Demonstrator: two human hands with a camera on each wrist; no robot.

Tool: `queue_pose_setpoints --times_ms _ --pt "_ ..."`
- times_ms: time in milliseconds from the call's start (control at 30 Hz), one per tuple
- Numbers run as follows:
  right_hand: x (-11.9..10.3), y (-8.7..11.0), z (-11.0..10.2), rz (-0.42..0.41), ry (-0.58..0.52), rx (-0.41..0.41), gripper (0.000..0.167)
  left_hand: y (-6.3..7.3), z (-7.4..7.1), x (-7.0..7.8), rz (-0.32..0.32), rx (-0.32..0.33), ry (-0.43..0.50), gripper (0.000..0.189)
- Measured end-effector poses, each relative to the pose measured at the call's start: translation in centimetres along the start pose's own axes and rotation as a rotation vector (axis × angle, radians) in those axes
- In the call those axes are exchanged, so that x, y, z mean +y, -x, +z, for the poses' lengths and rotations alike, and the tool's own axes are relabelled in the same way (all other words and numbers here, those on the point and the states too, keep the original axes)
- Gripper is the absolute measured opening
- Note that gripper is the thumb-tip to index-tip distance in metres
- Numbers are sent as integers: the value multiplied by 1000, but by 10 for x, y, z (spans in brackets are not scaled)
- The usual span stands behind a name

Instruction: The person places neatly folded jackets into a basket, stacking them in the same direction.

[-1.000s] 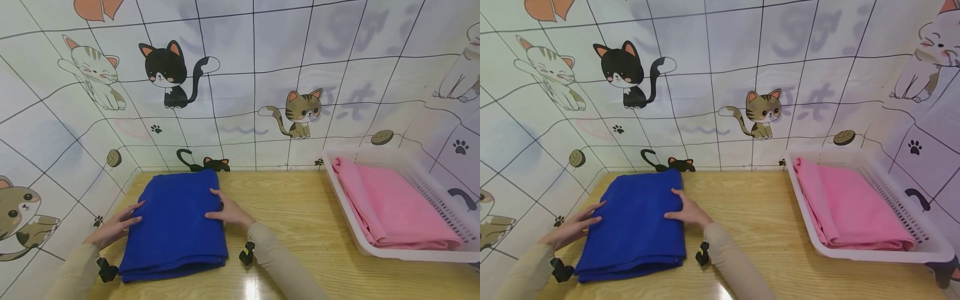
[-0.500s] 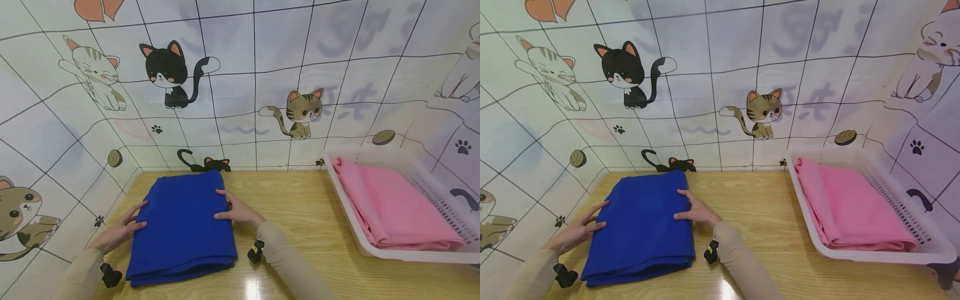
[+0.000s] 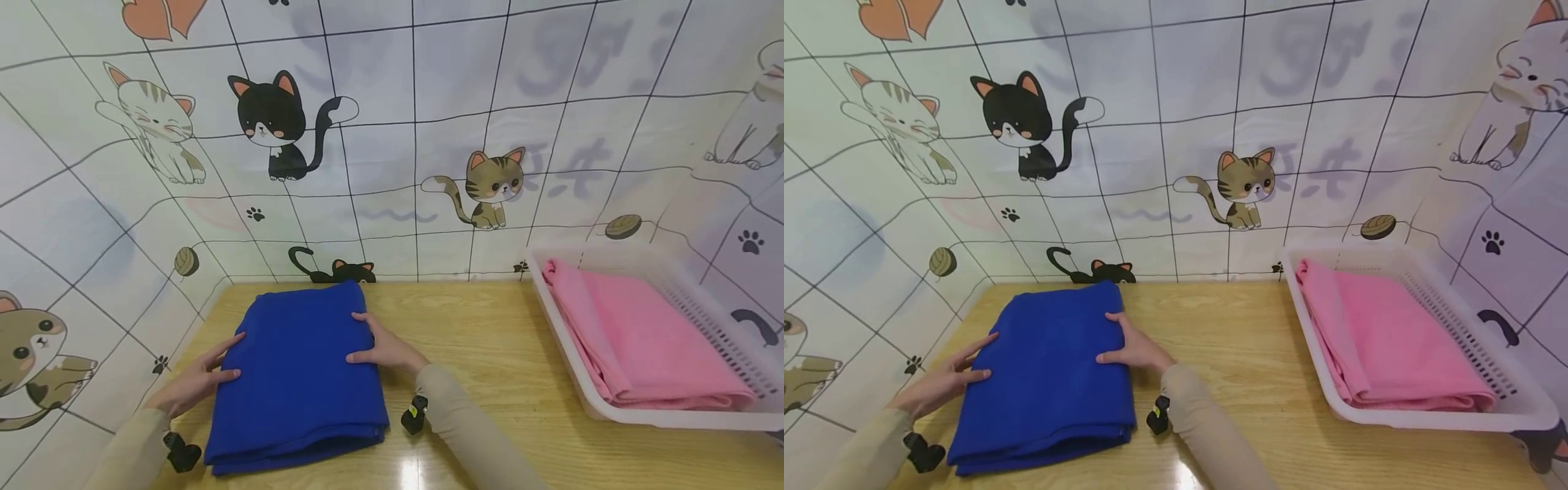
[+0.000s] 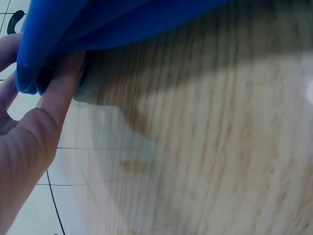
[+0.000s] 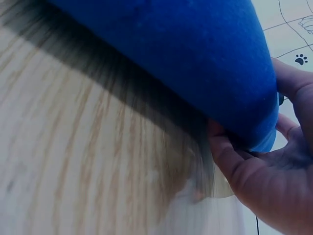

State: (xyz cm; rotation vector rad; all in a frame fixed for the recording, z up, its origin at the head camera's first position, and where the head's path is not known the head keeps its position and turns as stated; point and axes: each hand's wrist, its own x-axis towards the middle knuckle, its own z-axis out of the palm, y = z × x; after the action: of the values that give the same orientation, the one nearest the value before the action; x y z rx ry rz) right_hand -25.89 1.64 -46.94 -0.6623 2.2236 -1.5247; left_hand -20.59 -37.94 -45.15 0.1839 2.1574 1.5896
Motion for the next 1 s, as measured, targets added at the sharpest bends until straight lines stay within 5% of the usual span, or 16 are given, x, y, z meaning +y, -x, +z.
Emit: queue_pose_setpoints --times_ms 567,1000 --pt "3 15 -20 71 -71 -27 87 -8 19 6 52 -55 7 76" --pt "12 28 -36 2 -70 -68 85 -14 32 9 78 -42 62 74"
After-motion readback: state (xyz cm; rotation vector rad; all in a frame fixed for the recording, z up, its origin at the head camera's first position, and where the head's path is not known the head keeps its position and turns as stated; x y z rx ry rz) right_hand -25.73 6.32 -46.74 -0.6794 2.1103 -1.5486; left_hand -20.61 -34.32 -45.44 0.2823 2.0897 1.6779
